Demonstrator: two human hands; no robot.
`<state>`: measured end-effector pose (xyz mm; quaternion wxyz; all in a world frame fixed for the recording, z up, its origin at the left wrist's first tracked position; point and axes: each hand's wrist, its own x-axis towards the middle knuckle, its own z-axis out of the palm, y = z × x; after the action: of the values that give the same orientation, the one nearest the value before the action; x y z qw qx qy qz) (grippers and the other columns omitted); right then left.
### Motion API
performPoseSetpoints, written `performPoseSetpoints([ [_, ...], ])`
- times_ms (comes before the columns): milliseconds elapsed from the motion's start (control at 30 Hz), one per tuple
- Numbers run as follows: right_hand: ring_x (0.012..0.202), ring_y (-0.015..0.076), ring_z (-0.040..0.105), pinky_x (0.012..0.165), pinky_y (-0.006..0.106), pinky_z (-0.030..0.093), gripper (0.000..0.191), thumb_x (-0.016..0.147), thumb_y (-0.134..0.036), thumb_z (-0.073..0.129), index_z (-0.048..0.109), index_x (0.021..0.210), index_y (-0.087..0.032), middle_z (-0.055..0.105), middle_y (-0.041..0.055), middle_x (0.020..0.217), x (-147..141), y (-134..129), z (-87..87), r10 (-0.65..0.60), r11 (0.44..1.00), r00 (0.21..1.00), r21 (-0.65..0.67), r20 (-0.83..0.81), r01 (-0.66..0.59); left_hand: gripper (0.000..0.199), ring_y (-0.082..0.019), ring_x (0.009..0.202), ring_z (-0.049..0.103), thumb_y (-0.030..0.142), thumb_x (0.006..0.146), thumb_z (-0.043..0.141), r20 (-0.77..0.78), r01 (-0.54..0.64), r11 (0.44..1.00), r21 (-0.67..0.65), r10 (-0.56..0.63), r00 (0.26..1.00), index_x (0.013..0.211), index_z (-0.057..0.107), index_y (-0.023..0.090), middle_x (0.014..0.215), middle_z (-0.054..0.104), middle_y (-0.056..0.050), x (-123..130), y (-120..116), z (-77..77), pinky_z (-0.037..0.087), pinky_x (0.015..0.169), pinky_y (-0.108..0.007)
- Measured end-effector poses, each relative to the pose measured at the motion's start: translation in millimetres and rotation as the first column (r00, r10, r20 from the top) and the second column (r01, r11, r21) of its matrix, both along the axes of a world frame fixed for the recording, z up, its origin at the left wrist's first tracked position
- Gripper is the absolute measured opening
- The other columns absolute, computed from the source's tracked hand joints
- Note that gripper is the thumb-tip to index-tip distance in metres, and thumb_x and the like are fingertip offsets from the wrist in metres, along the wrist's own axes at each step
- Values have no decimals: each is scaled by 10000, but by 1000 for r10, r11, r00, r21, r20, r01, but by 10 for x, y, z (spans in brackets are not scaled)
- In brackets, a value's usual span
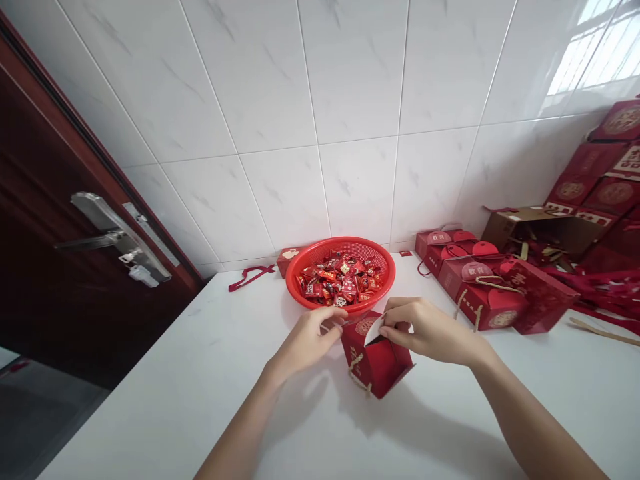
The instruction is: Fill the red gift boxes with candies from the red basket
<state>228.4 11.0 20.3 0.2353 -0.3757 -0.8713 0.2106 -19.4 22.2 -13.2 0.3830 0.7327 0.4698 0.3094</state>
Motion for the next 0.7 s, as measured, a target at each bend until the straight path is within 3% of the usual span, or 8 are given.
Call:
performPoseSetpoints([
  [67,597,113,528,564,249,369,286,940,-232,526,666,696,-177,647,33,737,-7,8,-19,-5,1000,1000,-21,26,6,195,-195,884,652,252,849,602,26,-103,965,242,100,995,999,714,199,977,694,-62,40,-101,67,524,783,-310],
  [167,615,111,521,579,245,340,267,926,-210,525,645,691,-178,643,23,729,-33,63,-109,-6,999,997,-50,76,10,149,-161,775,618,270,882,598,48,-56,912,406,40,998,881,728,197,836,649,-41,125,-241,133,508,723,-274],
  [267,627,113,506,595,243,324,212,883,-166,547,626,687,-179,624,11,708,-89,142,-228,7,998,990,-59,144,2,211,-143,668,575,285,918,558,-70,110,939,327,-92,993,899,753,204,705,613,-16,226,-322,119,464,641,-250],
  [333,623,114,493,593,243,315,200,858,-132,546,606,672,-177,614,8,703,-134,180,-288,10,998,982,-62,188,2,268,-145,630,550,291,951,498,-163,156,957,243,-118,979,916,751,210,672,608,-9,288,-330,73,415,592,-251],
  [467,629,125,506,582,252,320,225,871,-118,504,582,668,-176,618,26,749,-196,203,-348,16,998,972,-67,234,0,375,-173,648,576,301,1001,383,-250,152,980,127,-117,961,860,718,207,763,694,-31,351,-265,-30,371,587,-276],
  [567,652,137,523,600,259,355,201,888,-140,497,598,718,-178,620,39,793,-213,208,-391,49,996,973,-81,226,-31,341,-219,778,647,317,998,394,-256,115,986,118,-81,963,976,721,224,947,754,-50,354,-206,-92,402,665,-293],
  [700,682,143,529,610,260,380,201,904,-165,485,568,721,-181,603,38,815,-231,231,-457,30,996,988,-84,154,-17,366,-219,693,622,340,999,380,-300,78,992,101,-45,953,875,702,219,823,736,-50,350,-166,-163,354,611,-295],
])
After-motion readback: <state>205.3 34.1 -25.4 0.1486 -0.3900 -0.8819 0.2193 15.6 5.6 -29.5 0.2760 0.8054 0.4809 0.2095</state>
